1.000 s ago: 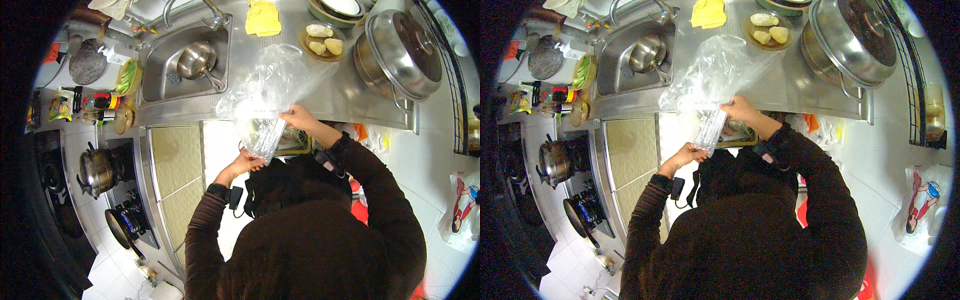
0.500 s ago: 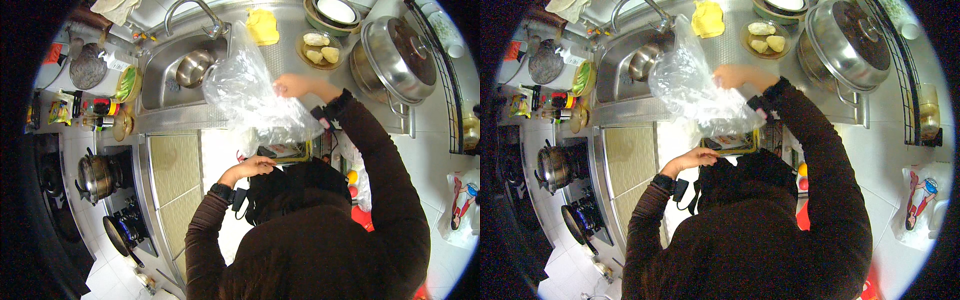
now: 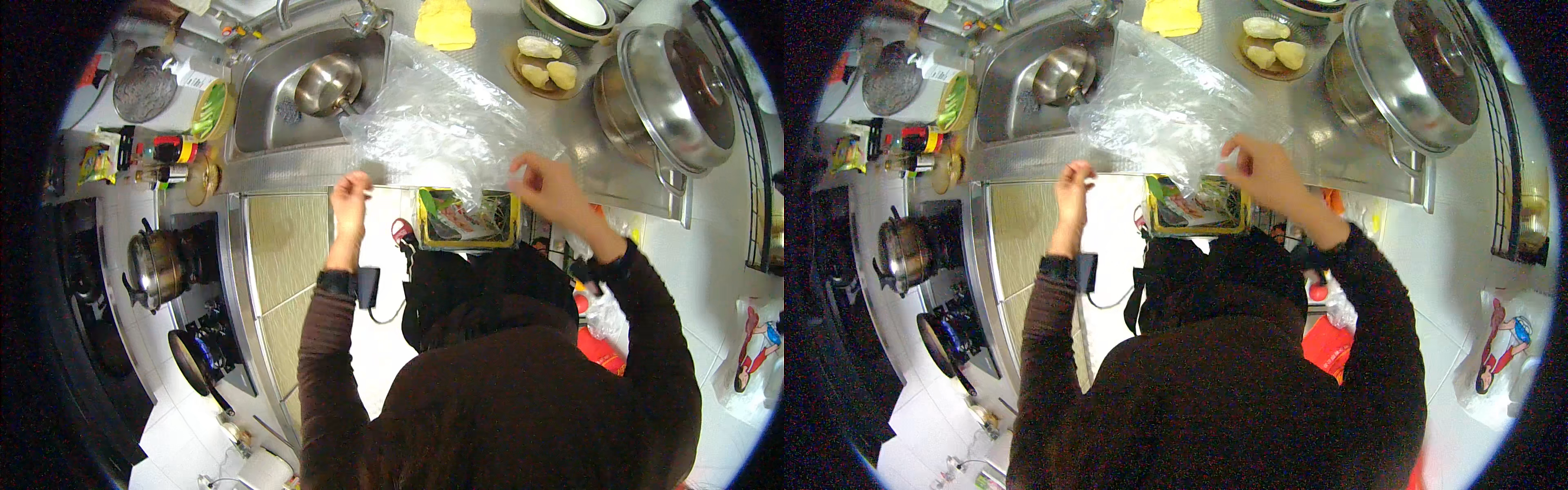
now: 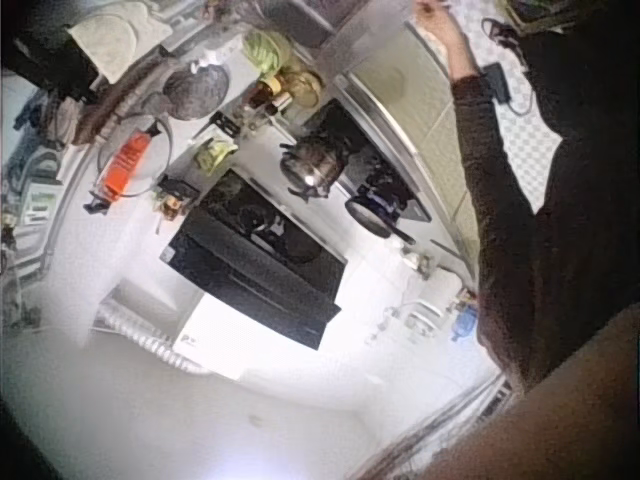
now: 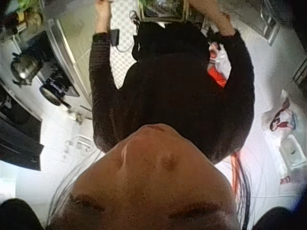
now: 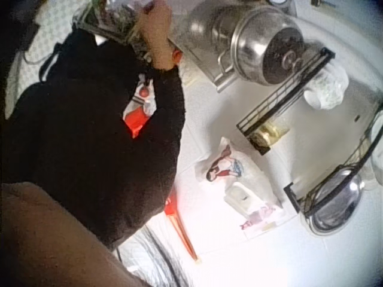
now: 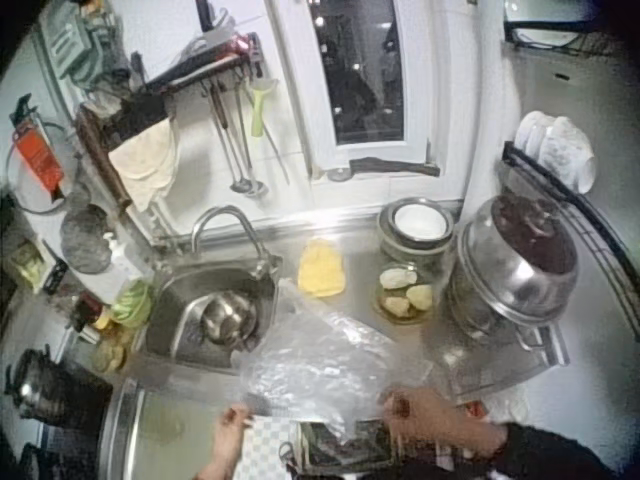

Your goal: The person folds a yellow paper wrapper around a rectangular food container, then moves to the stove and stirs noodles boiling in a pan with chopsticks. The person returns to the counter and wraps the container again with clear plastic film.

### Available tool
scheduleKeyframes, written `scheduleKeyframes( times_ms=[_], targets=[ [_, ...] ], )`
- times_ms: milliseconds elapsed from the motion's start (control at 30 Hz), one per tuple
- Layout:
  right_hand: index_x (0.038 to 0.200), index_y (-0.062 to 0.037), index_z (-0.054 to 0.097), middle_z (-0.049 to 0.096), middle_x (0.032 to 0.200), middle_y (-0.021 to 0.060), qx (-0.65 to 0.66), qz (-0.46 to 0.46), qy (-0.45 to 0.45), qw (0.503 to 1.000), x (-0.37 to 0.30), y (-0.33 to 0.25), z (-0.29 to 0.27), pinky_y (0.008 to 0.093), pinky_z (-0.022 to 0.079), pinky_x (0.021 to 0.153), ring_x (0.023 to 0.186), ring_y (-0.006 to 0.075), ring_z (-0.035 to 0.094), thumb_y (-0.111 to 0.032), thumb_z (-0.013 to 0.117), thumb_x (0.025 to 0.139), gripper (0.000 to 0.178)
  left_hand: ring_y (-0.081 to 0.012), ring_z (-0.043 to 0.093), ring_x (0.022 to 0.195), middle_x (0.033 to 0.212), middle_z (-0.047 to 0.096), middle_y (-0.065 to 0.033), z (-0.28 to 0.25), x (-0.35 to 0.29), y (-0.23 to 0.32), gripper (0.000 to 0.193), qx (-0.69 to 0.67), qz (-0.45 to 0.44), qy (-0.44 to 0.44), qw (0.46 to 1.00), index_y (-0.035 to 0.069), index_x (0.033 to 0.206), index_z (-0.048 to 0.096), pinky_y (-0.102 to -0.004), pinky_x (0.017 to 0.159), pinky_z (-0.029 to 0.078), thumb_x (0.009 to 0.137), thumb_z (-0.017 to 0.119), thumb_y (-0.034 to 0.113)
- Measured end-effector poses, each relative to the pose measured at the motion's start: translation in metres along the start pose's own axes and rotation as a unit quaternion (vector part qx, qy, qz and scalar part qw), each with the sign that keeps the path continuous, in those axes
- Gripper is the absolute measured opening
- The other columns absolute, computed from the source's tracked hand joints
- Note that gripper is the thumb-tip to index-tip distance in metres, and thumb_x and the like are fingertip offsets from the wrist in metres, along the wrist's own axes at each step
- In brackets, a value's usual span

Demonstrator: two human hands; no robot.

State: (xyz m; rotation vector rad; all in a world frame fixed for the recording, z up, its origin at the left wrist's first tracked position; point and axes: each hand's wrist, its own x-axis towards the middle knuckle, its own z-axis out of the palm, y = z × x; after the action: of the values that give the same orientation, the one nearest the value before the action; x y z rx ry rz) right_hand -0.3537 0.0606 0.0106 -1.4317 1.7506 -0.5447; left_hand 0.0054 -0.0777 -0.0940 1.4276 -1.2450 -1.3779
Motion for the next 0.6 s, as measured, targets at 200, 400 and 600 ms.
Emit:
scheduleKeyframes(
  times_ms=[200, 400, 600],
  targets=[
    [0.117, -0.0028, 0.054, 0.053, 0.106, 0.015, -0.159, -0.196, 0.174, 0.952, 0.001, -0.031, 0.075, 0.0415, 0.047, 0.073, 0.091, 0.032, 0.058, -0.034, 0.083, 0.069, 0.064, -0.0125, 0.058, 0.085, 0.105, 0.061, -0.004, -0.022, 0.102, 0.01, 0.03, 0.014, -0.038, 0.096, 0.995, 0.007, 0.121, 0.054, -0.0287, 0.066, 0.05, 0.094, 0.063, 0.014],
    [0.111, -0.0058, 0.055, 0.053, 0.104, 0.0142, -0.244, -0.134, 0.202, 0.939, 0.024, -0.01, 0.082, 0.0445, 0.043, 0.079, 0.096, 0.033, 0.054, -0.011, 0.068, 0.072, 0.041, -0.0172, 0.06, 0.088, 0.118, 0.058, -0.0094, 0.001, 0.127, 0.01, 0.058, -0.026, -0.094, 0.01, 0.995, 0.008, 0.144, 0.037, -0.0321, 0.068, 0.051, 0.09, 0.055, -0.002],
    [0.11, -0.0079, 0.057, 0.057, 0.105, 0.0134, -0.233, -0.023, 0.277, 0.932, 0.013, 0.04, 0.052, 0.0449, 0.045, 0.084, 0.1, 0.0345, 0.055, -0.008, 0.066, 0.074, 0.037, -0.0146, 0.058, 0.075, 0.101, 0.063, -0.0078, 0.01, 0.109, 0.025, 0.061, -0.182, -0.169, -0.13, 0.96, 0.01, 0.145, 0.036, -0.0281, 0.061, 0.047, 0.089, 0.056, -0.004]
  ],
)
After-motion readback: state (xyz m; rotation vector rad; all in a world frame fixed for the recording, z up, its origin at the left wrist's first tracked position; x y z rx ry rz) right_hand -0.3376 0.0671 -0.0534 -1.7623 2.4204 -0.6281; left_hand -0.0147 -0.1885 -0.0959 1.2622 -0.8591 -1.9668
